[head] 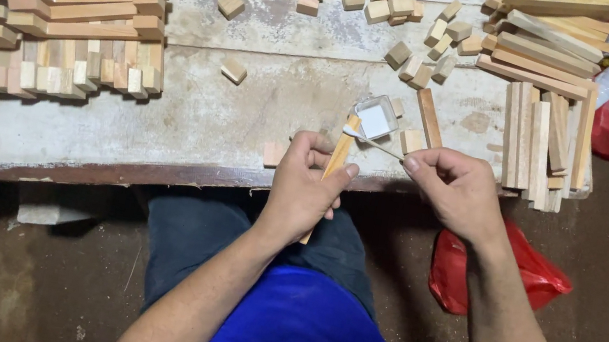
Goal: Applying glue to small wooden blocks and assembling them into a larger structure
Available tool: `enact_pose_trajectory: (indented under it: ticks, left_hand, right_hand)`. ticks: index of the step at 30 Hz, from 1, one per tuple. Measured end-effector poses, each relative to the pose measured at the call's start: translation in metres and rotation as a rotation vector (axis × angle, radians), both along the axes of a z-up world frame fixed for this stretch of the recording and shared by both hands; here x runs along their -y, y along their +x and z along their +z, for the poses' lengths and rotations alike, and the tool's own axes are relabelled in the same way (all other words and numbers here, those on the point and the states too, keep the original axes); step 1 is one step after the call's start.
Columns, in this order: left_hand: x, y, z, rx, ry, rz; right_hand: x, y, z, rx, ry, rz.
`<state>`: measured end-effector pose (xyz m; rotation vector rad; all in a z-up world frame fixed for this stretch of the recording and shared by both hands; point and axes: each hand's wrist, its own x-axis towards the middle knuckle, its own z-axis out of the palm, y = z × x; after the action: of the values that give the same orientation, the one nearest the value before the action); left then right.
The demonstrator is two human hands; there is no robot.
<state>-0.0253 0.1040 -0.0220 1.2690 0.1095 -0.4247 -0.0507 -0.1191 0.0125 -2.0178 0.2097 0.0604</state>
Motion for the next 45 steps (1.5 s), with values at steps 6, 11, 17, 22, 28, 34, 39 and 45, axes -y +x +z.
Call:
enact_pose_trajectory:
  ticks: [6, 11, 17, 22, 28, 34, 39, 45]
  left_hand:
    - [-0.002, -0.002, 0.005, 0.009, 0.013, 0.003]
    - [-0.001, -0.003, 0.004, -0.007, -0.005, 0.018]
    - [0.0, -0.002, 0.0, 0.008, -0.017, 0.001]
    - [0.001, 0.001, 0.0, 0.016, -0.036, -0.003]
    - [-0.006, 0.029, -0.005, -0.279, -0.456, 0.082]
    - [-0.008, 0.045, -0.006, -0.301, -0.644, 0.127]
    - [-0.011, 0.047, -0.013, -0.281, -0.661, 0.137]
    - [-0.01, 0.047, -0.012, -0.277, -0.664, 0.124]
  right_hand:
    - [-0.006, -0.001, 0.006, 0.125, -0.02, 0.015]
    - [0.007, 0.0, -0.009, 0.152, -0.05, 0.01]
    - [0.002, 0.004, -0.001, 0.192, -0.05, -0.001]
    - [-0.003, 0.005, 0.001, 0.245, -0.082, -0.045]
    - [-0.002, -0.011, 0.006, 0.176, 0.075, 0.083]
    - [-0.012, -0.019, 0.01, 0.148, 0.048, 0.257]
    - [-0.01, -0.021, 0.013, 0.123, 0.069, 0.322]
    - [-0.009, -0.02, 0.011, 0.088, 0.104, 0.344]
